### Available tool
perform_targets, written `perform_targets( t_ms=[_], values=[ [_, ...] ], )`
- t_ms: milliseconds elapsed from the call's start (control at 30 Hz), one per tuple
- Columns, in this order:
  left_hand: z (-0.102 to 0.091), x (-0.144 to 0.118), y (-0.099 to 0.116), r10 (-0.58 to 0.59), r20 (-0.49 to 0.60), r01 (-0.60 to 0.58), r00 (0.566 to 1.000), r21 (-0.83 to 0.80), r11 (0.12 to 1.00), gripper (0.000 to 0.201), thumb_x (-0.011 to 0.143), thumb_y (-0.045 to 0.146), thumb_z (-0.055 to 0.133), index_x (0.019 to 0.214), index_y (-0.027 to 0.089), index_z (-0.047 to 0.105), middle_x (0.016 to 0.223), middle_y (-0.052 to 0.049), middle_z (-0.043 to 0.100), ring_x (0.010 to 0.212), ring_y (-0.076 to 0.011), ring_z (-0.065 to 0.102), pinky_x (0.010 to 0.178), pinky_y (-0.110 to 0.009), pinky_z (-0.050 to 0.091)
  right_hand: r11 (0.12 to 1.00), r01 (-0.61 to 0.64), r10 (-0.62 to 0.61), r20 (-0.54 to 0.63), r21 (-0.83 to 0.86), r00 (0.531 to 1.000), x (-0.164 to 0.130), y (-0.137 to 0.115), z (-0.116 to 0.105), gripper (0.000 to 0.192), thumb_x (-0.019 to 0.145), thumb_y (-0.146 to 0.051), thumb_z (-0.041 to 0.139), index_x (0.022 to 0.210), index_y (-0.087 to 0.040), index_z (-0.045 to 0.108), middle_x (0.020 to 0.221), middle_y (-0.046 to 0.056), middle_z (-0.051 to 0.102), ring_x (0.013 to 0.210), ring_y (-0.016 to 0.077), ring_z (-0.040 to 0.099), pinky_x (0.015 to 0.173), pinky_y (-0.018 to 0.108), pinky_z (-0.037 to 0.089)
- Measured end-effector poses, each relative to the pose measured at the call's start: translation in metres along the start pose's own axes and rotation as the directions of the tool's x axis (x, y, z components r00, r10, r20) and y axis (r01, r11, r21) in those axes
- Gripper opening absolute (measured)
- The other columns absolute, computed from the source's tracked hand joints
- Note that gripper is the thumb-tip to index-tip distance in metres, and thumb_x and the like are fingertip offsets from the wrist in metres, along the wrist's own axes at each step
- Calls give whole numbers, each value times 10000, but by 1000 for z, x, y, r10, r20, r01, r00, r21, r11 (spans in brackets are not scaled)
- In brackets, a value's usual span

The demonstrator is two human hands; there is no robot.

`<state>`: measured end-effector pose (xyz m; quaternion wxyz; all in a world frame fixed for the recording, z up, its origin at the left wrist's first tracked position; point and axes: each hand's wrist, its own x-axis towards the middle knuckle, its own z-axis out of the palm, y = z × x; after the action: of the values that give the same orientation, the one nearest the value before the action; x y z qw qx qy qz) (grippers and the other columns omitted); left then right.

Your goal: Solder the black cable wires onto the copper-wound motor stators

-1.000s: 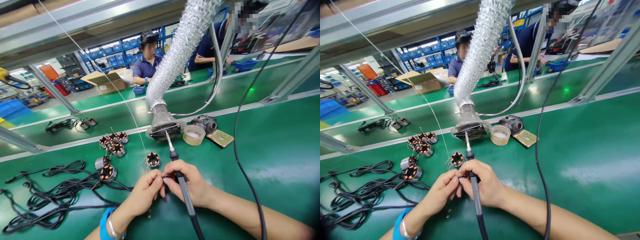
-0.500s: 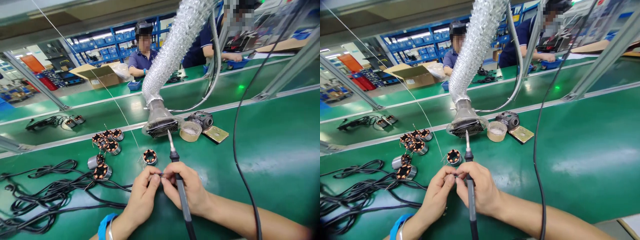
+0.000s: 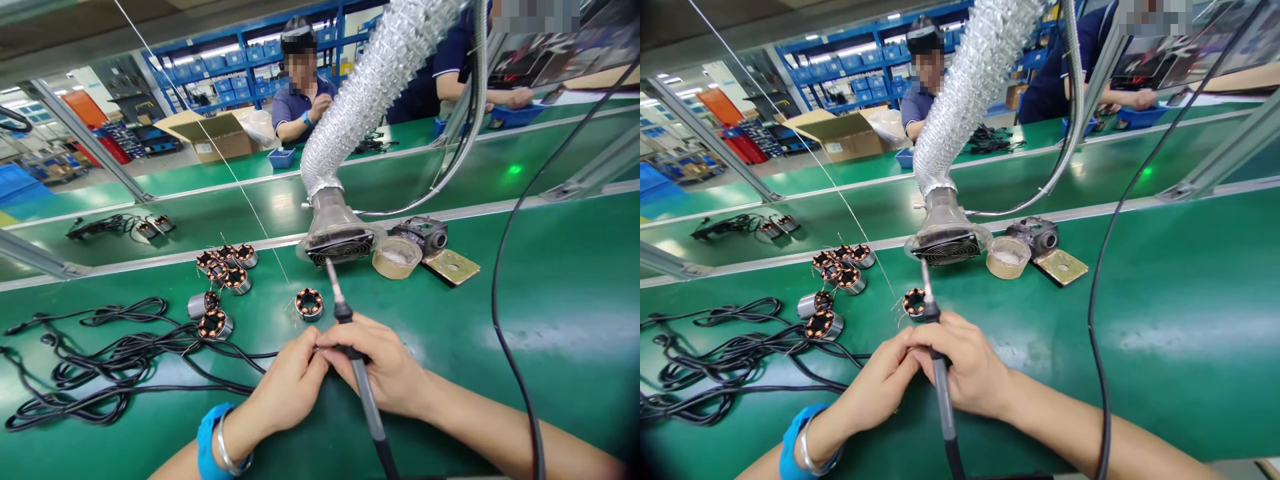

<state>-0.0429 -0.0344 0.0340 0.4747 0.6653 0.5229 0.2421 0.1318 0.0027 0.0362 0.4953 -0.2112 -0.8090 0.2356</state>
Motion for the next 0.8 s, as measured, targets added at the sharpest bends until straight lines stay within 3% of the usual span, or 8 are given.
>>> perform_targets(
  t_ms=[100, 300, 467, 600, 800],
  values=[
    [-1, -2, 4, -28, 43, 25, 999, 64, 998, 303, 971, 416, 384, 923, 147, 517, 909, -50, 604, 837, -138, 526, 787, -239, 403, 998, -13, 10, 54, 53, 999, 0, 6, -1, 178, 875, -68, 546, 1014, -180, 545, 766, -4, 617, 647, 101, 498, 616, 233, 426],
    [-9, 0, 10, -62, 67, 52, 996, 147, 988, 331, 977, 439, 368, 871, 150, 490, 800, -13, 564, 728, -111, 469, 667, -223, 334, 997, -60, 62, 25, -43, 998, -3, 9, -18, 215, 869, -43, 526, 1037, -178, 510, 852, 7, 608, 703, 90, 522, 669, 214, 452],
    [-6, 0, 11, -41, 110, 28, 993, 117, 993, 314, 980, 421, 374, 969, 149, 530, 942, -35, 610, 824, -125, 522, 731, -237, 358, 1000, -4, 2, 89, 23, 996, -4, 12, -11, 236, 881, -87, 558, 1095, -182, 530, 912, 28, 646, 789, 123, 549, 738, 255, 472],
    [-4, -1, 12, -33, 135, 19, 990, 105, 994, 300, 982, 405, 380, 988, 159, 551, 912, -14, 607, 790, -108, 508, 730, -229, 366, 999, 7, -10, 72, 47, 997, -4, 16, -3, 188, 903, -106, 557, 1076, -175, 541, 845, 7, 637, 725, 104, 518, 686, 228, 436],
    [-9, 1, 13, -72, 125, 54, 990, 143, 988, 311, 980, 422, 381, 920, 149, 519, 854, -8, 568, 783, -104, 485, 732, -233, 360, 999, 16, -9, 223, -30, 975, -2, 14, -19, 71, 941, -148, 467, 1009, -161, 484, 820, 32, 555, 726, 134, 440, 658, 258, 388]
  ],
)
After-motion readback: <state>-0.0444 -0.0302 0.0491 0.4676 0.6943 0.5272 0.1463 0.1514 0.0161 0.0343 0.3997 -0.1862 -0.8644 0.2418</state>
